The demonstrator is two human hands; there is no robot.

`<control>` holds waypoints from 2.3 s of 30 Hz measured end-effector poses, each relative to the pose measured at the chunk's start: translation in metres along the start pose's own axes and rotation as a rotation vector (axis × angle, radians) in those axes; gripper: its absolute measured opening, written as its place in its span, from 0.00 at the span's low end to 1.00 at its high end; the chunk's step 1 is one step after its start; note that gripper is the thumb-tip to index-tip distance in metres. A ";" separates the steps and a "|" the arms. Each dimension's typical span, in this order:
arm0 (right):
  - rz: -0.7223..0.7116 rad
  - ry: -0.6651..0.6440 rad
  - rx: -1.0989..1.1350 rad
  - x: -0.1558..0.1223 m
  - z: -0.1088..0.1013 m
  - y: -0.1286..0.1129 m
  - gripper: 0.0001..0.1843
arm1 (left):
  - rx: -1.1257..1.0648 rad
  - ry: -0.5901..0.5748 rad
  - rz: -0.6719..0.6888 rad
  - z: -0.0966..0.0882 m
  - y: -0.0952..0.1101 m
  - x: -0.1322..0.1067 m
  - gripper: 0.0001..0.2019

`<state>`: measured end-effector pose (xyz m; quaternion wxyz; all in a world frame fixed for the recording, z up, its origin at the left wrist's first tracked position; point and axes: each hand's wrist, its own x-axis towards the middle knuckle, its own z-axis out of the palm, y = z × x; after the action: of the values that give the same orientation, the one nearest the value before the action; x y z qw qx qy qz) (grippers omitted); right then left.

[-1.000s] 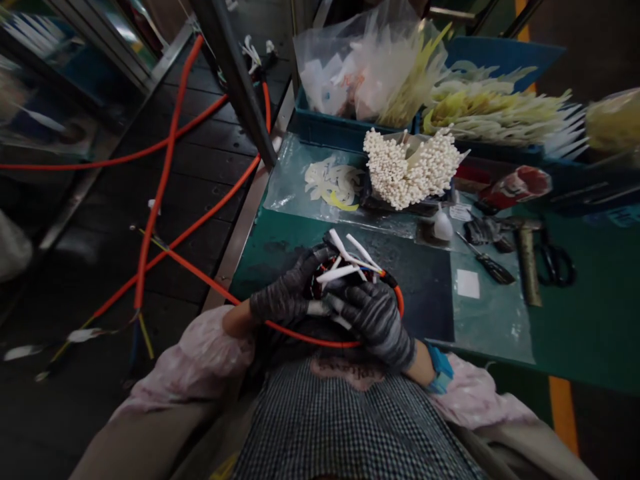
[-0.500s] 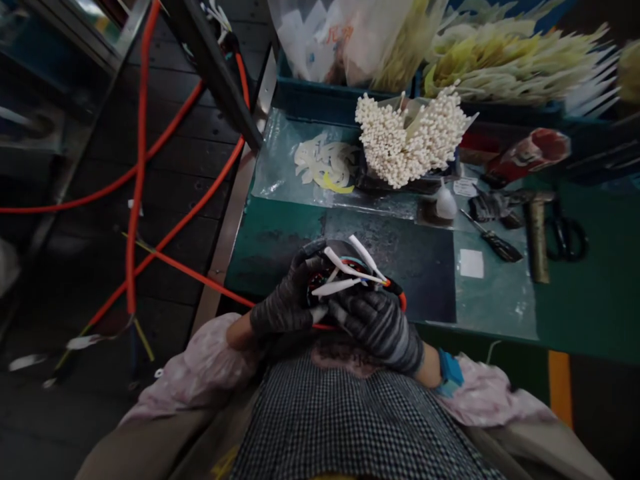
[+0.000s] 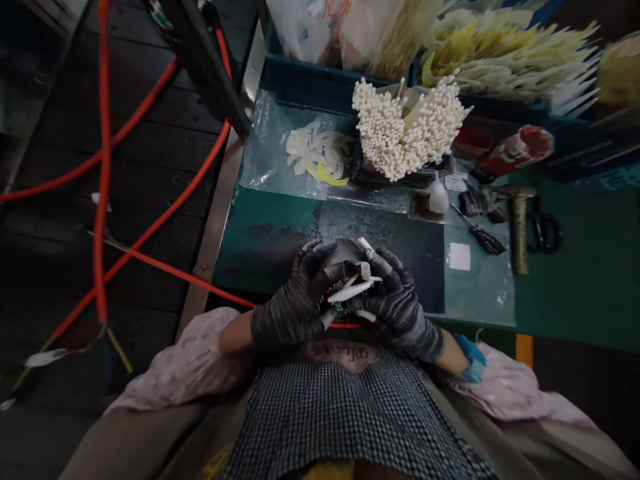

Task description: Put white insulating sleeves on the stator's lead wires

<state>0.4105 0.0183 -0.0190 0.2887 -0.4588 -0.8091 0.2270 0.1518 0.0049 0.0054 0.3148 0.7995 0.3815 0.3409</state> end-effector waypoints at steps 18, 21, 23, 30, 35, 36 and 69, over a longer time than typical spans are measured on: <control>0.000 0.052 -0.016 -0.002 -0.006 -0.004 0.41 | 0.053 0.058 0.055 0.007 0.001 0.000 0.51; -0.063 0.021 -0.026 -0.003 -0.009 -0.004 0.38 | 0.052 0.054 0.052 0.007 0.002 0.000 0.48; -0.053 0.011 -0.028 -0.003 -0.009 -0.003 0.40 | 0.052 0.029 0.040 0.006 0.001 0.000 0.48; -0.021 0.092 -0.122 -0.004 0.001 -0.007 0.42 | 0.059 0.027 0.034 0.008 0.001 0.000 0.51; 0.021 0.120 -0.100 -0.010 0.002 -0.013 0.38 | 0.053 0.142 0.055 0.019 0.000 -0.006 0.48; 0.028 0.121 -0.089 -0.011 0.002 -0.013 0.38 | 0.036 0.171 0.031 0.024 0.000 -0.009 0.48; 0.045 0.156 -0.023 -0.004 0.004 -0.013 0.45 | -0.042 0.452 -0.245 0.068 0.015 -0.019 0.53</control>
<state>0.4011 0.0086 -0.0148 0.3404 -0.4967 -0.7761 0.1875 0.2024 -0.0347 -0.0274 0.2772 0.6441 0.5290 0.4780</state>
